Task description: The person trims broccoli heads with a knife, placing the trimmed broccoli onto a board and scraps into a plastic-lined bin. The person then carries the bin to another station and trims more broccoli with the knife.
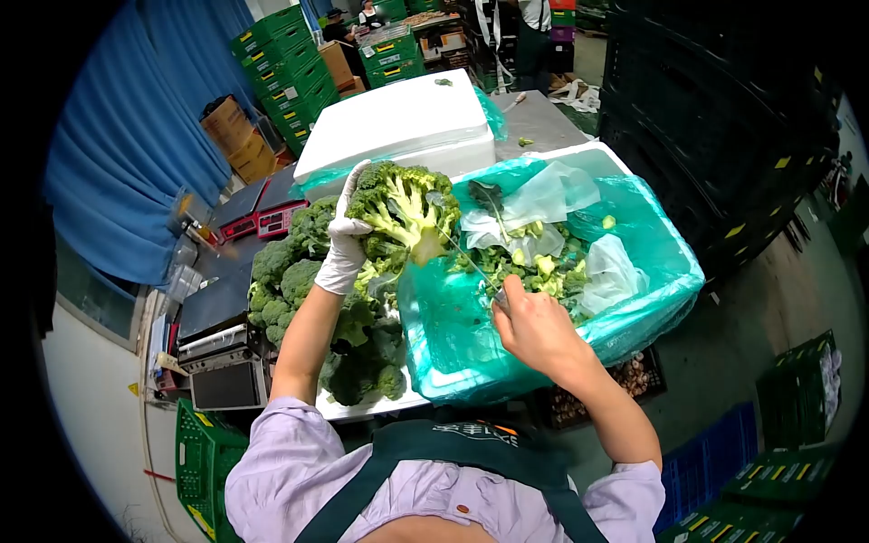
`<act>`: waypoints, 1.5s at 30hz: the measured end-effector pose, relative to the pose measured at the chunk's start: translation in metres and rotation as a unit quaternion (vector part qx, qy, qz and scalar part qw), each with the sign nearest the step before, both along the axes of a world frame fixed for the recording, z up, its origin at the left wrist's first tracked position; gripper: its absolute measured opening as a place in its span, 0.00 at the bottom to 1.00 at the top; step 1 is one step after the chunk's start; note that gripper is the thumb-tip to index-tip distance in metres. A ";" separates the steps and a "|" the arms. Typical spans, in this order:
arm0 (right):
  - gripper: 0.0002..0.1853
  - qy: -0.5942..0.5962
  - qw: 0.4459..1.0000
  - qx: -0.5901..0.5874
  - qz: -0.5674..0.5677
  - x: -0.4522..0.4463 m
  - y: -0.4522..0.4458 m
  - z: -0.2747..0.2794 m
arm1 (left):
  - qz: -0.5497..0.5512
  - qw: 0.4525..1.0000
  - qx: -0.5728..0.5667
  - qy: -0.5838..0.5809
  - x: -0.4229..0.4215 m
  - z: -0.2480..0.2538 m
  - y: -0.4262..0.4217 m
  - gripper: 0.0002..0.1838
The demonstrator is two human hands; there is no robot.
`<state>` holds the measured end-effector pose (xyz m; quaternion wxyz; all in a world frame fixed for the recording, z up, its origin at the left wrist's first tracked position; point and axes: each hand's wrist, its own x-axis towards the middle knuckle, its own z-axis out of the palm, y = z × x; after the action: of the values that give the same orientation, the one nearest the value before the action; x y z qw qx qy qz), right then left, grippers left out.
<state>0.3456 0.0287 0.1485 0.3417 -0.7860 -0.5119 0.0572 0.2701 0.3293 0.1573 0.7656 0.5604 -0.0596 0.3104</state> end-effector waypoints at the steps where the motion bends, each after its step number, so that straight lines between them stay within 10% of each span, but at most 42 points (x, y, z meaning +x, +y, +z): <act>1: 0.12 0.008 1.000 -0.014 -0.013 0.000 0.000 0.000 | -0.002 1.000 0.000 0.000 0.002 0.000 -0.003 0.50; 15: 0.14 0.045 0.991 -0.098 -0.074 0.037 0.022 -0.029 | 0.204 0.974 0.094 0.038 0.045 -0.048 -0.008 0.44; 19: 0.14 0.024 0.993 -0.097 -0.067 0.039 0.018 -0.037 | 0.175 0.971 0.160 0.017 0.053 -0.052 0.003 0.45; 25: 0.17 0.073 0.969 -0.235 0.023 0.054 0.032 -0.061 | -0.039 0.994 -0.099 -0.024 0.047 -0.029 -0.021 0.45; 38: 0.13 0.109 0.991 0.028 -0.078 0.037 -0.005 -0.003 | -0.014 0.999 -0.035 -0.004 0.050 -0.018 0.017 0.47; 45: 0.15 0.045 0.989 -0.119 -0.068 0.057 0.008 -0.028 | 0.044 0.996 0.071 0.014 0.056 -0.016 -0.003 0.43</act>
<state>0.4031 0.0364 0.1203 0.2714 -0.8507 -0.4310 0.1304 0.3264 0.3267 0.1416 0.7100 0.6198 -0.0461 0.3312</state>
